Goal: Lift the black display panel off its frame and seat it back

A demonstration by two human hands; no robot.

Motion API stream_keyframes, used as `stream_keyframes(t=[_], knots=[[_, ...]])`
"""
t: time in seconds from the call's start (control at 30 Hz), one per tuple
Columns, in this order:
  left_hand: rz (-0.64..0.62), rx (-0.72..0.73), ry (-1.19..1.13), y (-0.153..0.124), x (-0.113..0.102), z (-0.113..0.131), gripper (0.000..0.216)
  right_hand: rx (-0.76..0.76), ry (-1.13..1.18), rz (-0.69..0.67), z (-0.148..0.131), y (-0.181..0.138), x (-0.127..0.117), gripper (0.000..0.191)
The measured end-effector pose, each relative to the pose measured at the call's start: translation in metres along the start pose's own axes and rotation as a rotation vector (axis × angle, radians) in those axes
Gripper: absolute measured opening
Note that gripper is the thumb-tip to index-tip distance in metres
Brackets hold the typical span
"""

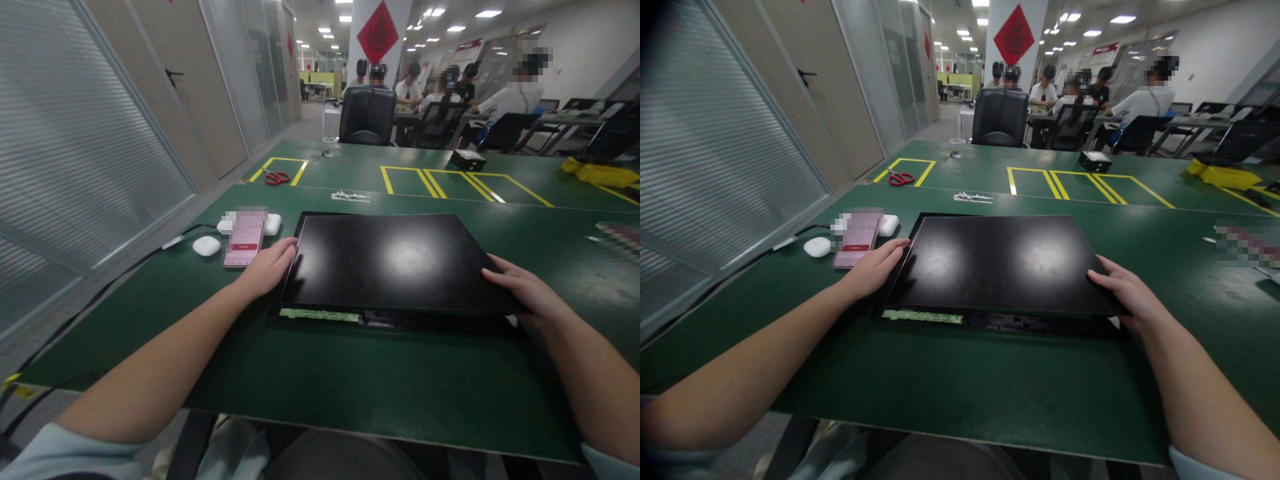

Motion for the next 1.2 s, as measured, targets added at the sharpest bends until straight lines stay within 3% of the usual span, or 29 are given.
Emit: stream_keyframes(t=[0.27, 0.53, 0.67, 0.8, 1.2], knots=[[-0.078, 0.164, 0.117, -0.001, 0.005, -0.002, 0.056, 0.006, -0.07, 0.089, -0.002, -0.005, 0.003, 0.045], [-0.111, 0.195, 0.149, 0.0, 0.009, -0.009, 0.052, 0.026, -0.042, 0.212, -0.004, -0.007, 0.0, 0.032], [-0.104, 0.206, 0.145, 0.001, 0.01, -0.01, 0.05, -0.101, -0.062, 0.21, -0.001, 0.005, -0.012, 0.026], [-0.135, 0.213, 0.142, 0.001, 0.009, -0.007, 0.051, -0.229, -0.048, 0.196, 0.002, 0.012, -0.02, 0.035], [-0.155, 0.209, 0.165, 0.002, 0.007, -0.006, 0.054, -0.355, -0.141, 0.342, -0.004, 0.001, -0.017, 0.043]])
Point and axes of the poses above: each hand's wrist, its own y-axis towards the middle knuckle, its own x-axis out of the palm, z = x × y, the point moved 2 cm from there along y, towards the middle knuckle, and after that the axes turned 4 degrees about z, right-handed, at the moved point
